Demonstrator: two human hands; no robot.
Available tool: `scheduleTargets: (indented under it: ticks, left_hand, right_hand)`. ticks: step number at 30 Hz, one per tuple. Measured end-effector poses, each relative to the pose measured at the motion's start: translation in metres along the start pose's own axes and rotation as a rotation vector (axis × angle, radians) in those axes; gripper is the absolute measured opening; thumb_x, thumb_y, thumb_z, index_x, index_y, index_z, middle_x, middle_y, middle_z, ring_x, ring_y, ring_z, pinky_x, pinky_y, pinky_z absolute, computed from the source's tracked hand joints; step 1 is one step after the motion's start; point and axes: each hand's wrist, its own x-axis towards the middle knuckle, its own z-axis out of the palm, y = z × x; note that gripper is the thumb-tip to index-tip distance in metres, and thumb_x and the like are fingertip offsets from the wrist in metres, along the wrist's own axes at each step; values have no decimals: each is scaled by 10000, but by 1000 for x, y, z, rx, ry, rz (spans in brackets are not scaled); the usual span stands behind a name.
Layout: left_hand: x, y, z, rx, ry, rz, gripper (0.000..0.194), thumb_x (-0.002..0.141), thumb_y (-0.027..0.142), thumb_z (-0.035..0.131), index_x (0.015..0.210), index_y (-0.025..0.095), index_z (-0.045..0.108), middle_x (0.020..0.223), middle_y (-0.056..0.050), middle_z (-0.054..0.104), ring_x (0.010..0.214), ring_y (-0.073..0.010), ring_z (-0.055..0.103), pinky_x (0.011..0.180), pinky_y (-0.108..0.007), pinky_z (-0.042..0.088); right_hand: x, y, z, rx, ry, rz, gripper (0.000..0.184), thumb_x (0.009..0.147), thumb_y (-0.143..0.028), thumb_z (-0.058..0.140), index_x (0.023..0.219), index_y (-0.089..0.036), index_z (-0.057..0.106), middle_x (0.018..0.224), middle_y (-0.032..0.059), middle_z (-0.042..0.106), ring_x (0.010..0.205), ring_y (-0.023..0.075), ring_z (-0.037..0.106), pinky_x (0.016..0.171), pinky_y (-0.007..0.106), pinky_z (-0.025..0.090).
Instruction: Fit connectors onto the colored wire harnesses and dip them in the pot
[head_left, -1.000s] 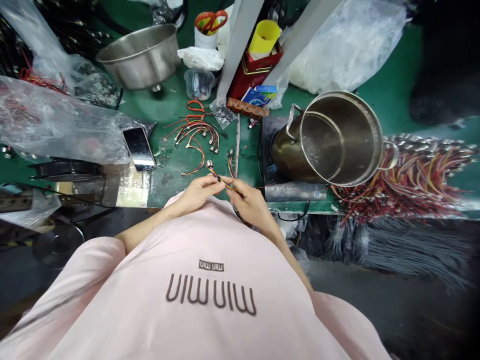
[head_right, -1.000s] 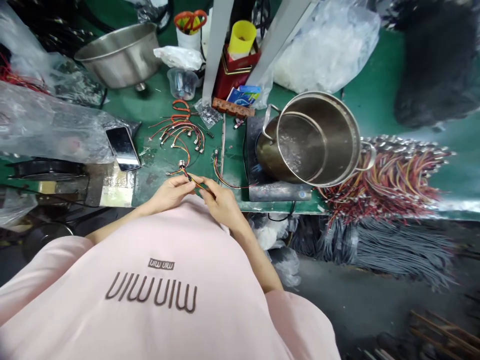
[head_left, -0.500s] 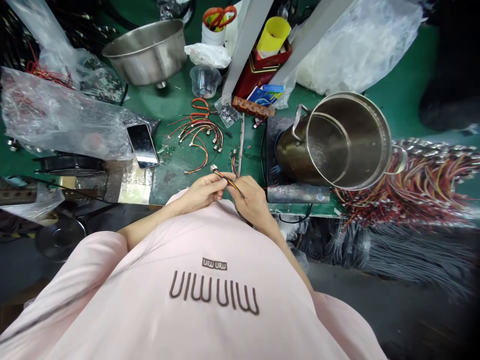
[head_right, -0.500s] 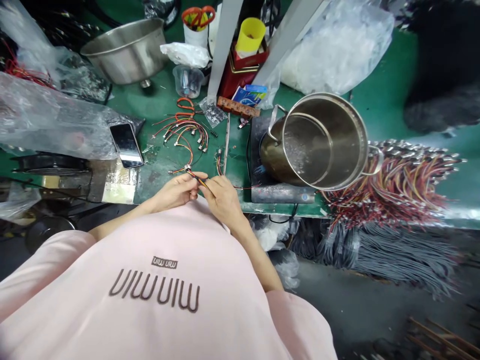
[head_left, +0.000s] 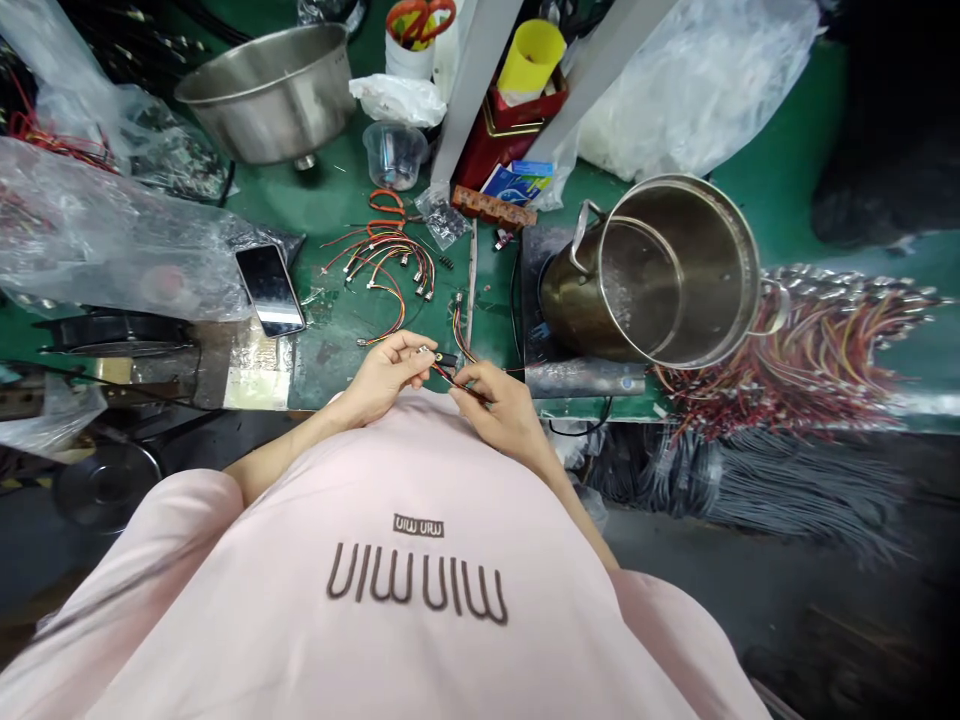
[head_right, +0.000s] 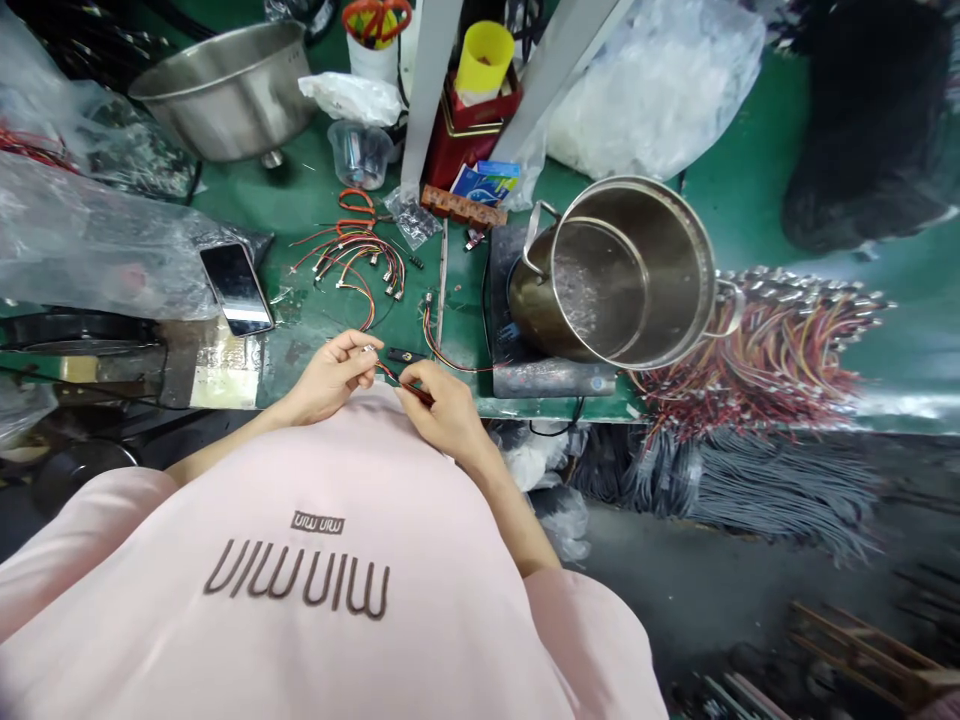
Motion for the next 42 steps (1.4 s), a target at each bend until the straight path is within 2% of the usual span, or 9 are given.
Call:
scheduleTargets:
  ticks: [5, 9, 12, 17, 21, 28, 34, 42]
  left_hand:
    - [-2, -3, -4, 9, -60, -8, 365, 659, 380, 807, 887, 150, 638, 586, 51, 578, 513, -51, 524, 518, -175, 407]
    - [-3, -8, -10, 111, -108, 37, 323, 744, 396, 740, 942, 156, 653, 640, 27, 616, 579, -65, 561, 586, -193, 434]
    - [-4, -10, -12, 212, -125, 92, 304, 736, 371, 749, 936, 157, 667, 666, 28, 610, 621, -75, 573, 620, -206, 442]
    - [-6, -10, -10, 290, -170, 57, 310, 721, 373, 759, 914, 145, 678, 661, 23, 618, 611, -73, 548, 613, -208, 421]
    - [-5, -12, -11, 234, -202, 8, 300, 697, 354, 782, 876, 139, 671, 682, 21, 635, 605, -63, 545, 605, -198, 421]
    - [-2, -16, -14, 49, -149, -74, 349, 682, 393, 793, 883, 145, 652, 617, 25, 637, 559, -68, 578, 572, -189, 445]
    - [-2, -16, -14, 63, -178, -80, 347, 672, 377, 804, 870, 141, 644, 625, 22, 654, 568, -70, 596, 578, -188, 464]
    - [-2, -14, -14, 126, -190, -64, 376, 666, 405, 801, 858, 138, 619, 602, 32, 644, 554, -65, 580, 598, -197, 464]
  right_hand:
    - [1, -1, 6, -88, 106, -64, 94, 794, -133, 588, 748, -197, 536, 709, -12, 541, 644, 115, 504, 607, 251, 399]
    - [1, -2, 6, 27, 118, 7, 101, 759, -119, 592, 707, -191, 545, 760, 0, 521, 628, 105, 490, 553, 240, 388]
    - [1, -3, 7, 112, 107, 41, 109, 737, -108, 590, 680, -189, 544, 775, 3, 525, 646, 106, 499, 544, 235, 393]
    - [5, -4, 15, 159, 138, 47, 131, 718, -92, 573, 643, -191, 532, 766, 7, 533, 705, 125, 526, 556, 237, 407]
    - [9, -6, 17, 159, 145, 23, 138, 739, -94, 564, 645, -190, 533, 760, 8, 535, 727, 128, 537, 580, 241, 422]
    - [4, -3, 3, 142, 34, 44, 89, 751, -119, 607, 738, -193, 560, 799, 1, 534, 696, 112, 531, 588, 241, 445]
    - [4, -4, 7, 155, 54, 43, 113, 737, -96, 574, 683, -192, 545, 765, 5, 528, 687, 114, 511, 549, 232, 412]
    - [9, -3, 21, 308, 115, 89, 132, 685, -124, 592, 608, -193, 509, 704, -5, 509, 668, 115, 492, 496, 216, 363]
